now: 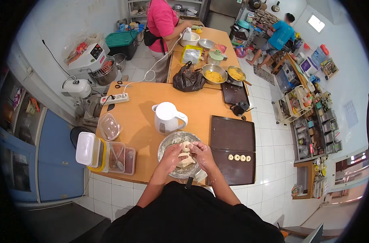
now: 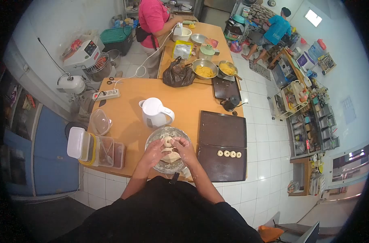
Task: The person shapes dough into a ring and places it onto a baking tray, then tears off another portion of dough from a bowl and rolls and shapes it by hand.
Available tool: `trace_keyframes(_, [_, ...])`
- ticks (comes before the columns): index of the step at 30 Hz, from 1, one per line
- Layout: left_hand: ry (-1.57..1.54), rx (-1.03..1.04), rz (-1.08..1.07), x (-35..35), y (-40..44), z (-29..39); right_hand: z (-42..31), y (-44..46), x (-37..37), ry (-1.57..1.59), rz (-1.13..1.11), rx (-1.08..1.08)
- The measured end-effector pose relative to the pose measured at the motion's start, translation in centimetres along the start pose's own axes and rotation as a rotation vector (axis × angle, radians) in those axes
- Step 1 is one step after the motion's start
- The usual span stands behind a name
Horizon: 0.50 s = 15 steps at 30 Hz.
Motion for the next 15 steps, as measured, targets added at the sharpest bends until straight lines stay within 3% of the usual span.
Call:
trace_keyframes(5, [0.074,0.058,0.038,-0.5,0.9,-0.8,-0.7,-0.3,1.0,0.202,0.003,-0.044])
trace_keyframes(10, [0.355,0.171,0.183,0.4,0.2,0.4,-0.2,-0.2,0.6,0.024,-0.068,-0.037])
trace_keyframes(15, [0.341,0.163,0.173,-0.7,0.8,-0.1,-0.6,-0.3,0.8,0.01,-0.044,-0.042])
Point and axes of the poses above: each hand's wrist, its own y-axis towards the middle knuckle, its own x-axis out of the palm, z = x × y, the point moved 4 cm from there along y, towards the middle knuckle, and after that the axes turned 9 degrees about -x, right-handed, at the moved point
